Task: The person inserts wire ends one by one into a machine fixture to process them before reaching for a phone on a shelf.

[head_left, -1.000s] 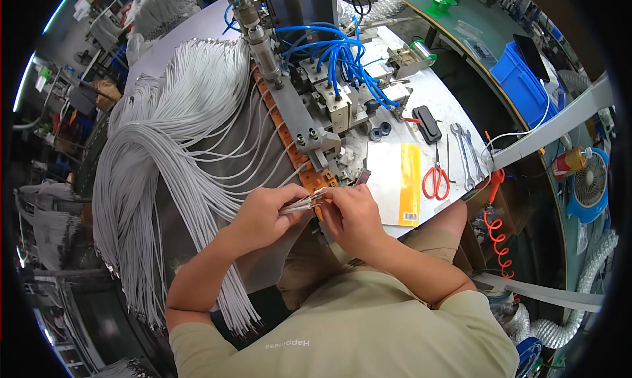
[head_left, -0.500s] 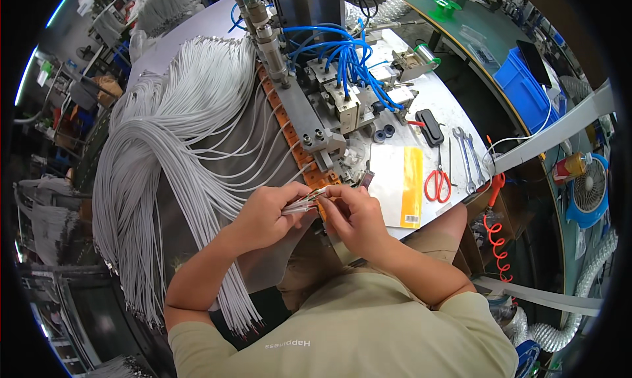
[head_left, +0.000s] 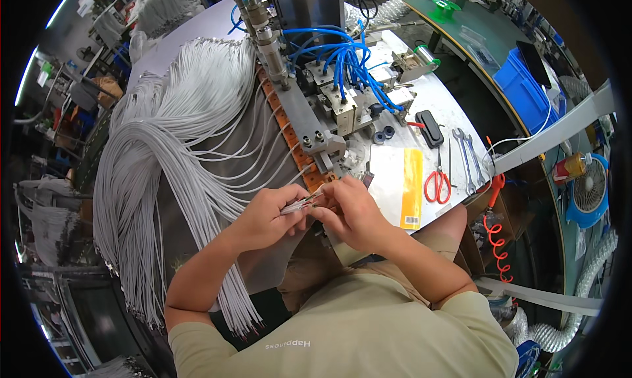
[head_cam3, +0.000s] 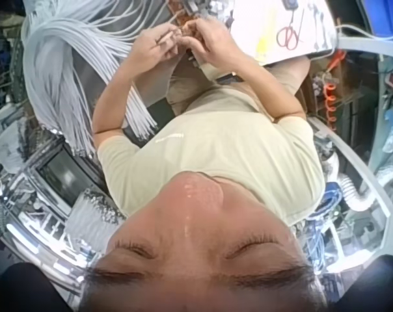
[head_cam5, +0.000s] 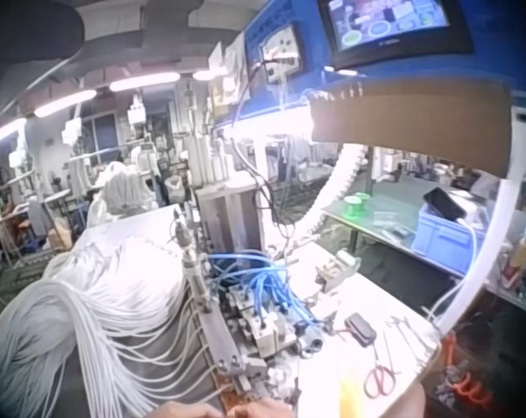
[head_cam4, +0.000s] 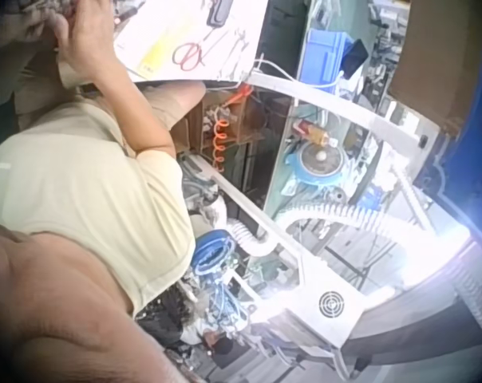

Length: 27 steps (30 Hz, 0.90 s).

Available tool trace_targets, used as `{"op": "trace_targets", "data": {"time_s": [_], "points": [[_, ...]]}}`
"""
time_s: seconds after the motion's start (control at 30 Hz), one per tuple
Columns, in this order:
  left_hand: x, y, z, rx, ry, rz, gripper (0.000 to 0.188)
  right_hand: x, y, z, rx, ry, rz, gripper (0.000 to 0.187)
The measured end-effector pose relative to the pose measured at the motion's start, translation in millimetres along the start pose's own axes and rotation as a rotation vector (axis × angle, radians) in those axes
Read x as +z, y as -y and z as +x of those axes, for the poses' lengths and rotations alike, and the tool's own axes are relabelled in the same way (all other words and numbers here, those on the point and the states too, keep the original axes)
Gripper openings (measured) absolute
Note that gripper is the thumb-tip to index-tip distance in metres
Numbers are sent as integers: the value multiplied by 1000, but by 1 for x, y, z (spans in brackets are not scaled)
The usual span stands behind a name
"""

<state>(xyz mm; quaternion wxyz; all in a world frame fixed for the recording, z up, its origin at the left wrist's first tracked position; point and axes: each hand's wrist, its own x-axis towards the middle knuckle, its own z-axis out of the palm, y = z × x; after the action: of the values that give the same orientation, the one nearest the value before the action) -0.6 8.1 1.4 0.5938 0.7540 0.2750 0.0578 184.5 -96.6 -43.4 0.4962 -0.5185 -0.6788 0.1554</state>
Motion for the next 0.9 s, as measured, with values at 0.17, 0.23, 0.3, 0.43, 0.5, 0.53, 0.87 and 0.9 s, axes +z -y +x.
{"op": "trace_targets", "data": {"time_s": [0.17, 0.23, 0.3, 0.43, 0.5, 0.53, 0.87, 0.9], "points": [[6, -10, -11, 279, -358, 359, 18, 6, -10, -3, -67, -121, -141, 14], [5, -17, -15, 420, -544, 585, 20, 0, -31, -9, 241, -180, -211, 16], [2, -22, -20, 357, -250, 543, 26, 3, -47, -16, 393, -191, 2, 16], [1, 7, -1, 308, 64, 503, 34, 4, -54, -17, 694, -171, 476, 18], [3, 12, 4, 302, 160, 496, 36, 0, -53, -14, 704, -114, 568, 18], [5, 12, 3, 321, 66, 539, 36, -1, -55, -11, 705, -117, 570, 18], [14, -1, -3, 278, -75, 822, 35, 0, -63, -9, 737, -63, 367, 17], [14, 0, -3, 277, -77, 823, 35, 2, -63, -11, 699, -92, 325, 17]]}}
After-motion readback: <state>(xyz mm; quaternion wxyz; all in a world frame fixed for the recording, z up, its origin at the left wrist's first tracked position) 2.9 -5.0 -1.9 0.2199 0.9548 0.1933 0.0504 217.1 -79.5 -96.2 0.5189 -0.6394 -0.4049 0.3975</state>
